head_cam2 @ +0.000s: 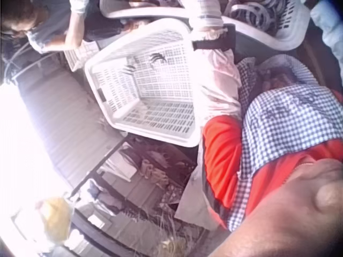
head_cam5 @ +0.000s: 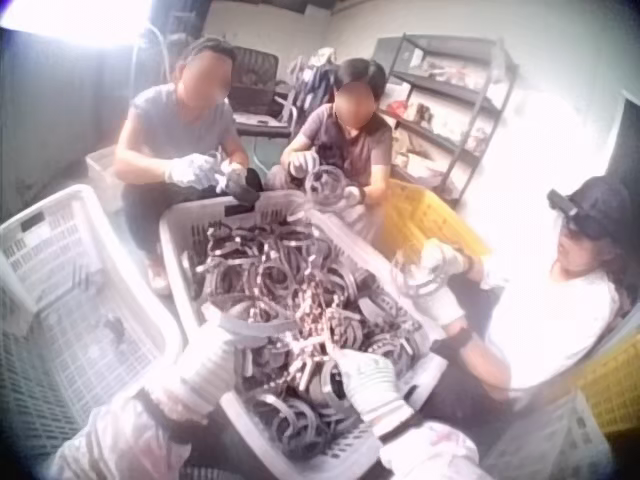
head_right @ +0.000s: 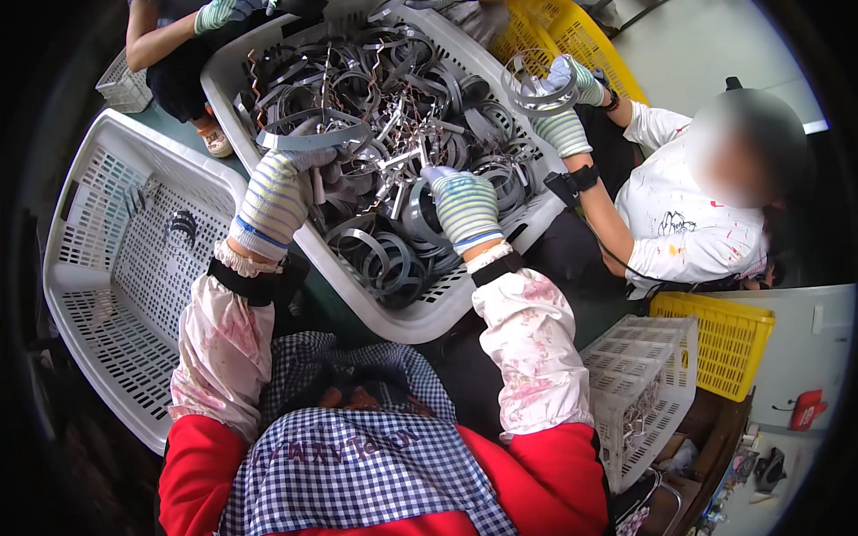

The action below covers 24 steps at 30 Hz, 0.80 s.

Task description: Sorting and inspecting metal components in a manufacturing setting.

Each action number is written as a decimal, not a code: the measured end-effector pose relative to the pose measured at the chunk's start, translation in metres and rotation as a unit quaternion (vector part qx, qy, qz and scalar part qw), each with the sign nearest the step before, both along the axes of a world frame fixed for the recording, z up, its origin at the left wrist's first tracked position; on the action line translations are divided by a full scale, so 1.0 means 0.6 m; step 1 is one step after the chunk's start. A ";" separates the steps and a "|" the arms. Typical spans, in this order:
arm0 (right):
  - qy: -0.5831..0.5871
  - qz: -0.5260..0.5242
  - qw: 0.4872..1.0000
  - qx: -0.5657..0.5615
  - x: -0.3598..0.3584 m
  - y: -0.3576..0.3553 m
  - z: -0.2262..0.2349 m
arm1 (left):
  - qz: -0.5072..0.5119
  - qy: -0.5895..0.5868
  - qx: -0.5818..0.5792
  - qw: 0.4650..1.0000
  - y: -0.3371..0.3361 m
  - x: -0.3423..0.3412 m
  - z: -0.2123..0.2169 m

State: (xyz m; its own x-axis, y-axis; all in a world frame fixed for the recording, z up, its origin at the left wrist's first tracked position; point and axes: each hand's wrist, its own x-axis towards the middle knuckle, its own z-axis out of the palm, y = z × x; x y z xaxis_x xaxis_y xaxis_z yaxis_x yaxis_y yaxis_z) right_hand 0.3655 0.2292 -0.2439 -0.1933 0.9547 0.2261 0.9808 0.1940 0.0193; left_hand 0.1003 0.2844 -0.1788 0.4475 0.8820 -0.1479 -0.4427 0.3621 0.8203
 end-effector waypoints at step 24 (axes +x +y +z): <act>0.723 -0.167 0.669 -0.036 0.009 -0.037 0.109 | -0.005 0.456 0.574 0.680 -0.062 0.078 -0.017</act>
State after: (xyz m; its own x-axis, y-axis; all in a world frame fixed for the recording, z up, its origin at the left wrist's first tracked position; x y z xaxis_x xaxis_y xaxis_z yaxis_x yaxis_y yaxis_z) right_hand 0.3707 0.2073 -0.1786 0.4047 0.9086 -0.1035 -0.0480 -0.0920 -0.9946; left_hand 0.1472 0.2475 -0.1889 0.6385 0.6480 0.4153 0.4383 -0.7497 0.4958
